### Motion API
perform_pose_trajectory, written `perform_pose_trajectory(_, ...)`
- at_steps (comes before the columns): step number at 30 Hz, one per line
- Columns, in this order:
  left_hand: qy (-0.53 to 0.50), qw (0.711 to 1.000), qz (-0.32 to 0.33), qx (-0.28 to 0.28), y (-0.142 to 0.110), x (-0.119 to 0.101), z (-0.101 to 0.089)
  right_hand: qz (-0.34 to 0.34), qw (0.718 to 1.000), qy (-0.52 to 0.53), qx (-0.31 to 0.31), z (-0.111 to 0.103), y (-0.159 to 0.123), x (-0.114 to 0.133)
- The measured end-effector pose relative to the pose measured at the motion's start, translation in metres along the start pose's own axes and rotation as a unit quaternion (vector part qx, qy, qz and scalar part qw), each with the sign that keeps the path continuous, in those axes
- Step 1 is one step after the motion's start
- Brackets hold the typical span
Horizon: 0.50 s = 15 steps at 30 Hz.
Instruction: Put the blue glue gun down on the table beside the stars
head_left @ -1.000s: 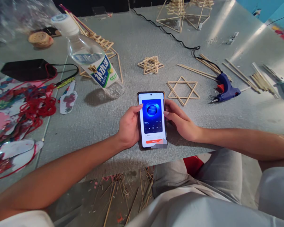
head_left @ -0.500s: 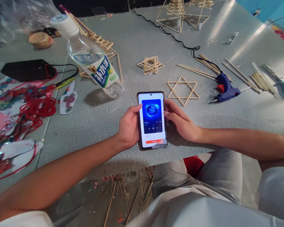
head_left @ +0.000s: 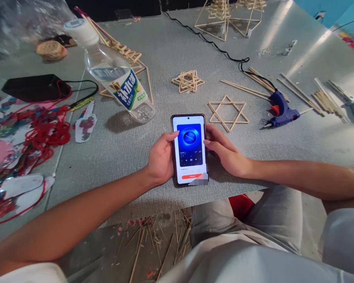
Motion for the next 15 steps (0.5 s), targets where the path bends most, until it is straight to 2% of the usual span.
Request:
perform_pose_trajectory(4, 0.018, 0.999, 0.022, -0.028, -0.002, -0.005, 0.004, -0.037, 0.997, -0.018, 0.069, 0.008, -0.005, 0.003)
perform_pose_trajectory(7, 0.013, 0.998, 0.039, -0.038, -0.004, -0.008, 0.006, -0.092, 0.985, -0.087, 0.119, 0.015, -0.008, 0.008)
perform_pose_trajectory(10, 0.012, 0.998, 0.038, -0.038, -0.004, -0.009, 0.007, -0.123, 0.974, -0.138, 0.130, 0.017, -0.008, 0.009)
perform_pose_trajectory(15, 0.005, 0.999, 0.032, -0.033, -0.004, -0.008, 0.007, -0.125, 0.972, -0.145, 0.134, 0.016, -0.008, 0.009)
Point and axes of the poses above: each hand's wrist, its own y-axis towards the middle knuckle, its own z-axis out of the palm, x = y × z, the point moved 6 cm from there along y, towards the middle knuckle, and after that the axes turned 5 degrees about y, right-handed, at the moved point
